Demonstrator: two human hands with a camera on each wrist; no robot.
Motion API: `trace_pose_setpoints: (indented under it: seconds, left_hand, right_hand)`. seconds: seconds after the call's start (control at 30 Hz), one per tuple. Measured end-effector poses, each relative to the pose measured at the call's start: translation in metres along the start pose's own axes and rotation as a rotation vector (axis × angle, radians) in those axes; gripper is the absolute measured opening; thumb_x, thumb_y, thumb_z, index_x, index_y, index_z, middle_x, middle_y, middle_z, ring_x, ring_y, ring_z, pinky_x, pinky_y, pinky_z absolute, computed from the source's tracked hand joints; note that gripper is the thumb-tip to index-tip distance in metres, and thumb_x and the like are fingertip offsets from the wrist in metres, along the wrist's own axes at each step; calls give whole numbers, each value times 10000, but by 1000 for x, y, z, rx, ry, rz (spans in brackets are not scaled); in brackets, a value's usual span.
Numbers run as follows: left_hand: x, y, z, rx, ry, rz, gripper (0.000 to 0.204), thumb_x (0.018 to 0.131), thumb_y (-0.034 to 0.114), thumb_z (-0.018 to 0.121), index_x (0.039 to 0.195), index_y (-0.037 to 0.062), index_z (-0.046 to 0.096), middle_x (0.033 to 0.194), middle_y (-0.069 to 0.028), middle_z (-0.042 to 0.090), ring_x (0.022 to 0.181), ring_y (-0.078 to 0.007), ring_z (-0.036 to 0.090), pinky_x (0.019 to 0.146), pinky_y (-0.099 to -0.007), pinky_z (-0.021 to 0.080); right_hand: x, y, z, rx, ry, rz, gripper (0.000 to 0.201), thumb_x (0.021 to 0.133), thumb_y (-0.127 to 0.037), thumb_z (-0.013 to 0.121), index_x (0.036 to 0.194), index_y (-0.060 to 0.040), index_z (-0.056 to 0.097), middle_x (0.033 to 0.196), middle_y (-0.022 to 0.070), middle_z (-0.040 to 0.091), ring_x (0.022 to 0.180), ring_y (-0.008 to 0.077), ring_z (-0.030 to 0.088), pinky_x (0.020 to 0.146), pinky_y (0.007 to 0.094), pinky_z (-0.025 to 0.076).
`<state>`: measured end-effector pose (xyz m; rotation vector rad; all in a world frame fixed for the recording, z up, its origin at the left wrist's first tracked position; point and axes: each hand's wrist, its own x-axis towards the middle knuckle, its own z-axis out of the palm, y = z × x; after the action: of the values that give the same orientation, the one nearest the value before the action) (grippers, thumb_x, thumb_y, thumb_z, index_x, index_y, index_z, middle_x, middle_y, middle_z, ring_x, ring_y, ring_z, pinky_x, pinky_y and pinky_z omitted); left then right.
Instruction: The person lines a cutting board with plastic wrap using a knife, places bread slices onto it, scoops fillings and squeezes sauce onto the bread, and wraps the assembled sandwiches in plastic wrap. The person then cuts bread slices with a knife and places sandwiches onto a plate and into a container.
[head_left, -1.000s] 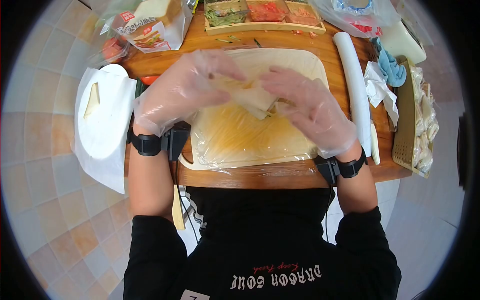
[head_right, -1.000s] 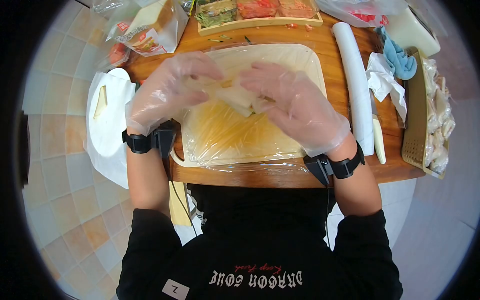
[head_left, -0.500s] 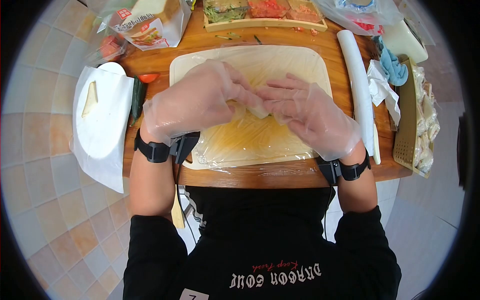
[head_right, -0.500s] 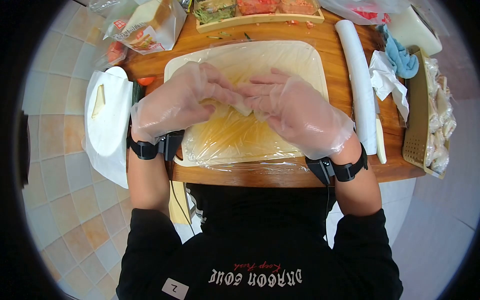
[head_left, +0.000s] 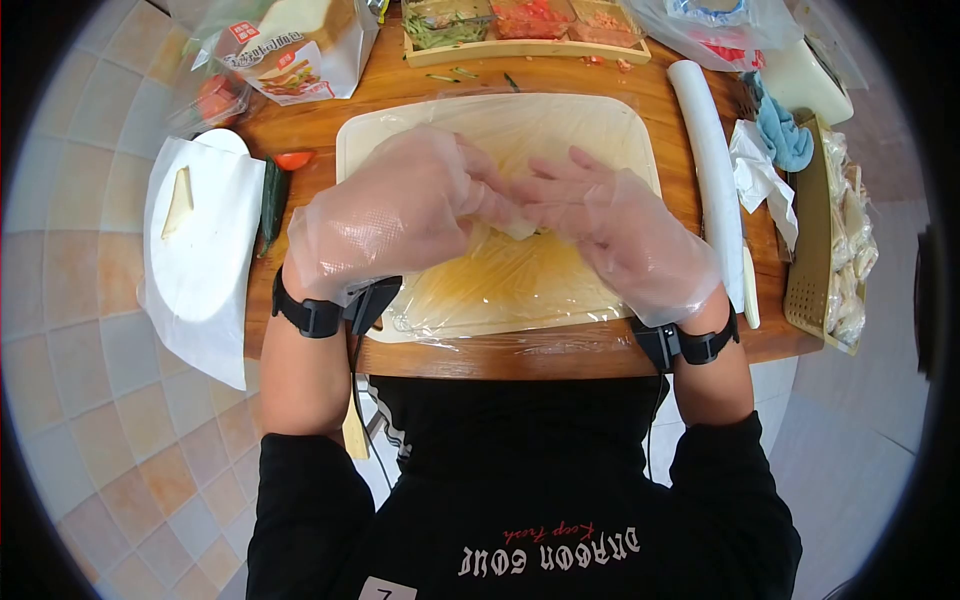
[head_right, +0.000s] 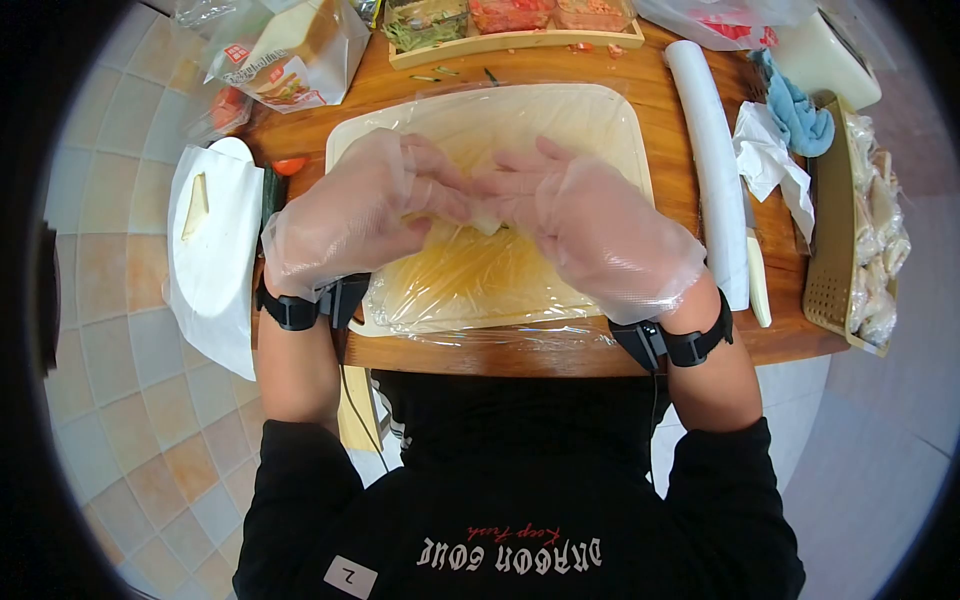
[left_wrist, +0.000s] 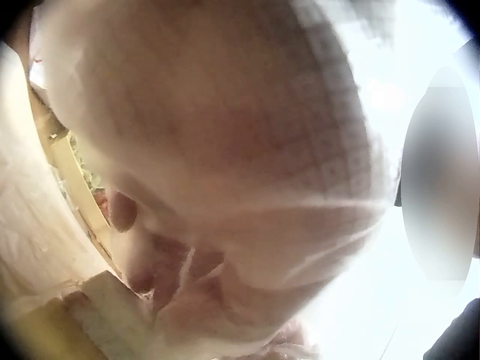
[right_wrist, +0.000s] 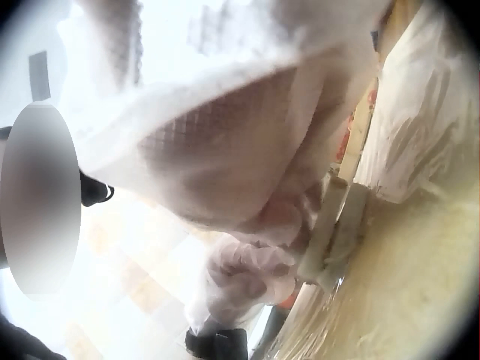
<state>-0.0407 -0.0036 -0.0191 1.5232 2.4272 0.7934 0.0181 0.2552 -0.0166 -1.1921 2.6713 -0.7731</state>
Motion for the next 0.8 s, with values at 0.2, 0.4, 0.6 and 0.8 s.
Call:
trace_pose_setpoints:
  seconds: [0.2,0.4,0.6,0.8]
  left_hand:
    - [2,-1,13,-16,23,-32,435,668,-95,674,1014,119,828,976,-79,766,944,-306,689,832,-386,571]
    - [5,2,11,35,13,6,469,682,-86,649,1042,148,837,978,-82,768,852,-313,671,781,-394,565]
    - [4,3,13,-14,-17,-41,434,710,-59,636,1032,154,834,940,-72,759,857,-310,674,774,-391,562]
    - [1,-3,-4,-103,176,-17,250,766,-29,659,925,101,801,934,-90,746,878,-299,691,781,-381,562]
  right_hand:
    - [-4,5,18,-1,76,18,519,773,97,515,1229,-51,714,1405,177,652,1398,404,526,1256,560,284]
    - [-2,-7,-6,-2,5,26,480,884,-9,503,1333,-59,665,1414,149,640,1320,361,587,1255,480,301]
    - [-2,-9,1,83,27,56,583,743,84,505,1257,-90,716,1434,80,653,1411,405,511,1275,549,249]
    - [-4,-4,-8,215,278,19,423,795,53,591,1181,-26,743,1223,181,727,1184,390,666,1089,463,476]
